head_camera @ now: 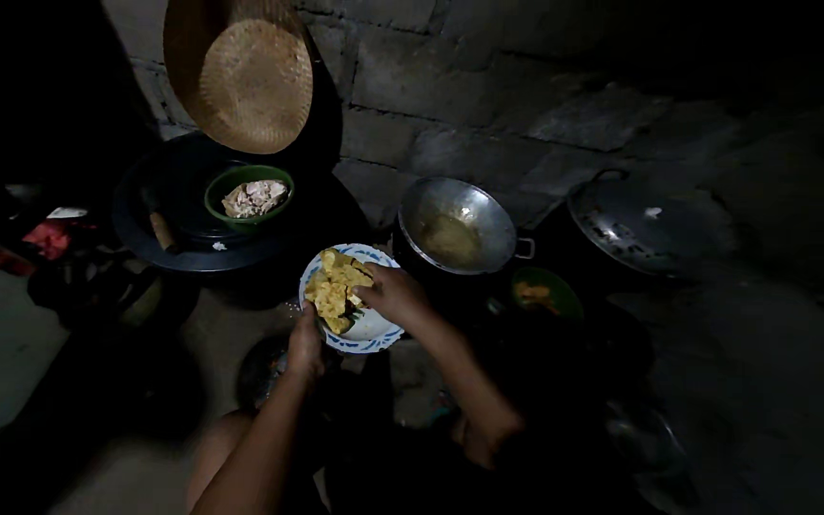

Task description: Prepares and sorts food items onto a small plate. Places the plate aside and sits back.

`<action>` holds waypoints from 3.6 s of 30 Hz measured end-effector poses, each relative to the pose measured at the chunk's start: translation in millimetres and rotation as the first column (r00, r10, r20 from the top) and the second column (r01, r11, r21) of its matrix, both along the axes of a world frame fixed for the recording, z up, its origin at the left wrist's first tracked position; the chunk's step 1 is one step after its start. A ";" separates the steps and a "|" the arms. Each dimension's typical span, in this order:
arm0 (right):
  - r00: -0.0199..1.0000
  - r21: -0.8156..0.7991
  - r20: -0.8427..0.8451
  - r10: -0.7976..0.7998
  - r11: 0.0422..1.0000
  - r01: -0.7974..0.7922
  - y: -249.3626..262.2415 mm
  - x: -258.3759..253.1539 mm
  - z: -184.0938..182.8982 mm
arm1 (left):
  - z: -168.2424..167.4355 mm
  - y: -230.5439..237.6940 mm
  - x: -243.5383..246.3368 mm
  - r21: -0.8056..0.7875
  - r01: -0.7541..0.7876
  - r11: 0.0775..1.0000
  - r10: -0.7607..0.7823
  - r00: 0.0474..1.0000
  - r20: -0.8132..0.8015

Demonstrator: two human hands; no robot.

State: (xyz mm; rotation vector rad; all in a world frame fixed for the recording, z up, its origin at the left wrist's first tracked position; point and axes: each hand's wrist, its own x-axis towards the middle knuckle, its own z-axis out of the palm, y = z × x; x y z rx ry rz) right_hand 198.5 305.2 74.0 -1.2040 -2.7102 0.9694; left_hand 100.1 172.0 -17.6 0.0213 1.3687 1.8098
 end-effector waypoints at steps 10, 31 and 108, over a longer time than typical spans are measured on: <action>0.978 0.018 -0.105 -0.178 0.983 0.181 24.9 34.0 3.5 | 8.3 -5.3 4.2 -0.020 0.058 0.998 -0.059 0.998 -0.021; 0.977 0.046 0.205 -0.054 0.998 0.046 -34.4 16.2 -21.5 | 4.1 -1.1 4.8 0.009 0.019 1.000 -0.018 0.999 -0.030; 0.926 0.285 0.187 -0.327 0.920 0.267 141.5 46.5 -20.3 | 8.8 -10.3 -6.7 -0.092 -0.038 0.995 0.044 0.998 0.055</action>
